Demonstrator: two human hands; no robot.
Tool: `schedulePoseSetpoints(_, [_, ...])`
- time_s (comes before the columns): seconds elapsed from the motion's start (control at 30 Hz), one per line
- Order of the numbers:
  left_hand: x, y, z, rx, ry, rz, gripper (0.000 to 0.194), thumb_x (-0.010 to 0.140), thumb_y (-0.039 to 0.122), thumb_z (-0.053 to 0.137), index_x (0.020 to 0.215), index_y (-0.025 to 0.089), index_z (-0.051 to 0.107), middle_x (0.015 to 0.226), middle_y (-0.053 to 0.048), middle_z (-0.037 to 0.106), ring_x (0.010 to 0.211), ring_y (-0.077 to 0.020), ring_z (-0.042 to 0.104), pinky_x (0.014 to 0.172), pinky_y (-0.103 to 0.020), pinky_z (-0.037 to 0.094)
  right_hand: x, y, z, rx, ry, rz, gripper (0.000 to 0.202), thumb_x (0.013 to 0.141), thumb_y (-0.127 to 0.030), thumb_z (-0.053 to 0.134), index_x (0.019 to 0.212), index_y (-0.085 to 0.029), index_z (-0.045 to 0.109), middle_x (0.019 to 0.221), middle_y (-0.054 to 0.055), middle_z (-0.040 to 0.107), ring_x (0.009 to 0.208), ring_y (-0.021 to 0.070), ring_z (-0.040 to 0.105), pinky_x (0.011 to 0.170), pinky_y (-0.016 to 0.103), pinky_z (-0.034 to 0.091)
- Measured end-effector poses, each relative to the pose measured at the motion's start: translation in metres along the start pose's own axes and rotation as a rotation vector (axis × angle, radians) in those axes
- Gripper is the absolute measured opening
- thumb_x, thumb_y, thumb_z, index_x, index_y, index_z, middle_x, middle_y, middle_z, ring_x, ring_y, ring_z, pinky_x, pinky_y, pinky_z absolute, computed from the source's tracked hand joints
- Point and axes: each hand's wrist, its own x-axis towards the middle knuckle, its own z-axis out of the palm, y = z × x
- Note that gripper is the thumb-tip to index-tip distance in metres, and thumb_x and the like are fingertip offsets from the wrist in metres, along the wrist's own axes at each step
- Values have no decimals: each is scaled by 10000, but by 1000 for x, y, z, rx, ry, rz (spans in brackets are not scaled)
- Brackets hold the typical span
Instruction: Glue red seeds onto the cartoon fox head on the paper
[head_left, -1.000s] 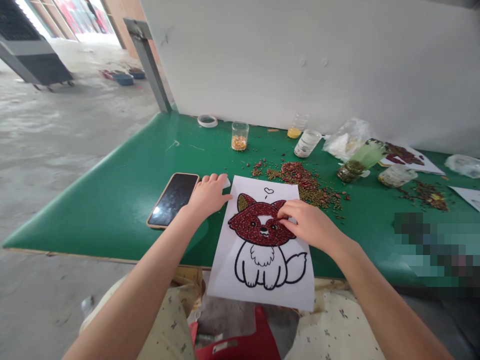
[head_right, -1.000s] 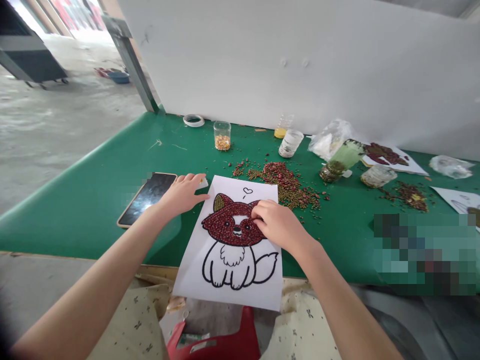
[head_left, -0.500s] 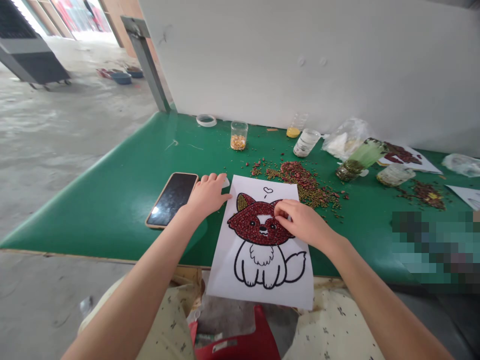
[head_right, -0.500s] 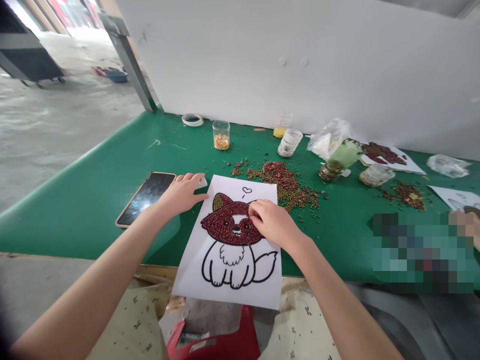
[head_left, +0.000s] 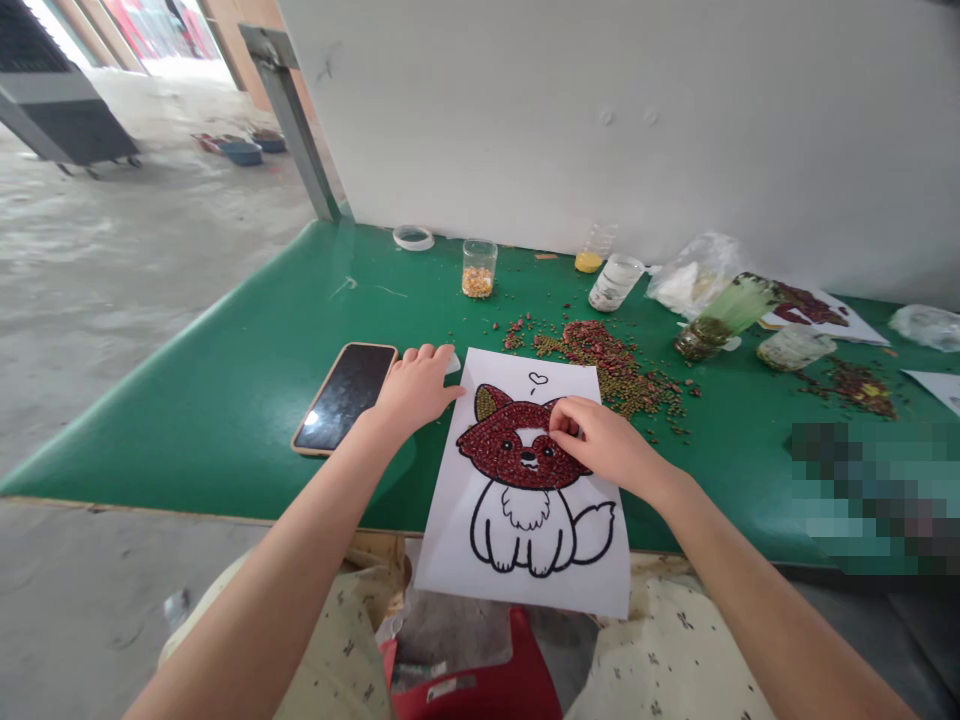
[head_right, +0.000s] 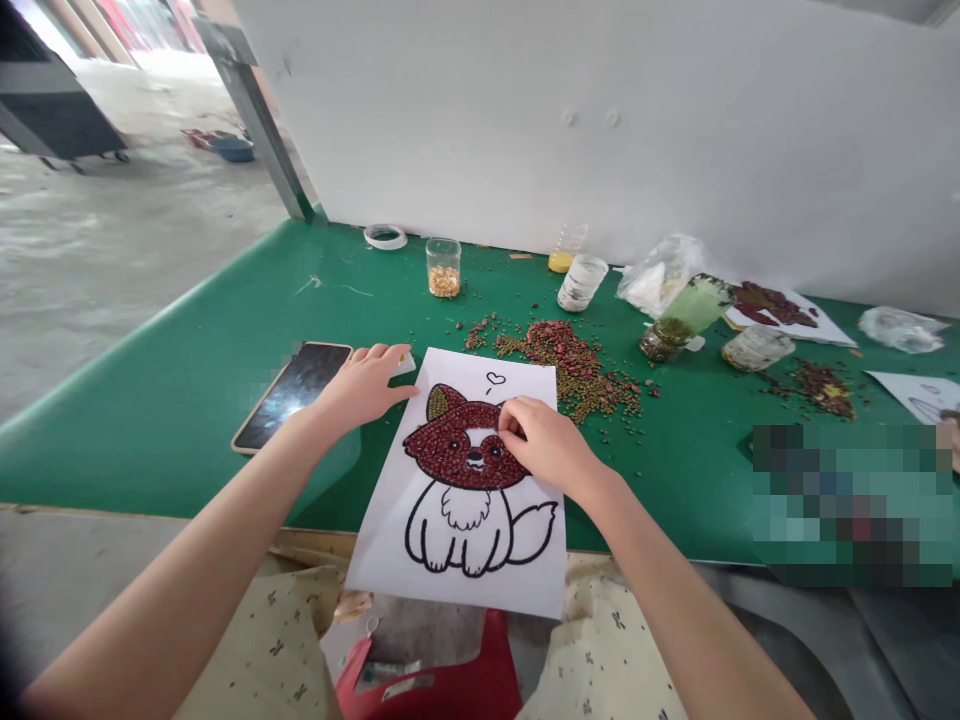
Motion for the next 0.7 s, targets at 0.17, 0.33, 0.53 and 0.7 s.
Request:
schedulePoseSetpoints(0.17, [1,0,-1,-7,-2,3,573,841,412,502,1328,136,378,1257,-160,487,1130,-332,437,899,-403,365,2,-1,8,27,53,41,97,760,-128,481,711,-209,463,805,19,571,751,157,516,617,262,364])
schedulePoseSetpoints(0.33, [1,-1,0,-4,-4,3,565,843,409,499,1324,138,382,1245,-154,496,1121,-330,442,899,-399,363,4,-2,13,4,87,48,124,730,-109,471,672,-210,427,768,17,557,735,161,505,609,267,357])
schedulePoseSetpoints(0.53, [1,-1,0,-2,3,2,582,842,420,501,1336,140,373,1263,-155,487,1133,-330,439,907,-400,364,3,3,2,105,122,102,104,754,-166,513,665,-205,478,735,0,580,672,142,503,604,266,360])
schedulePoseSetpoints(0.7, [3,0,-2,-12,-19,-18,608,836,431,502,1351,149,344,1274,-149,481,1148,-328,430,930,-407,348,0,5,-3,132,159,110,103,766,-181,531,670,-203,502,722,-2,592,661,139,511,606,266,372])
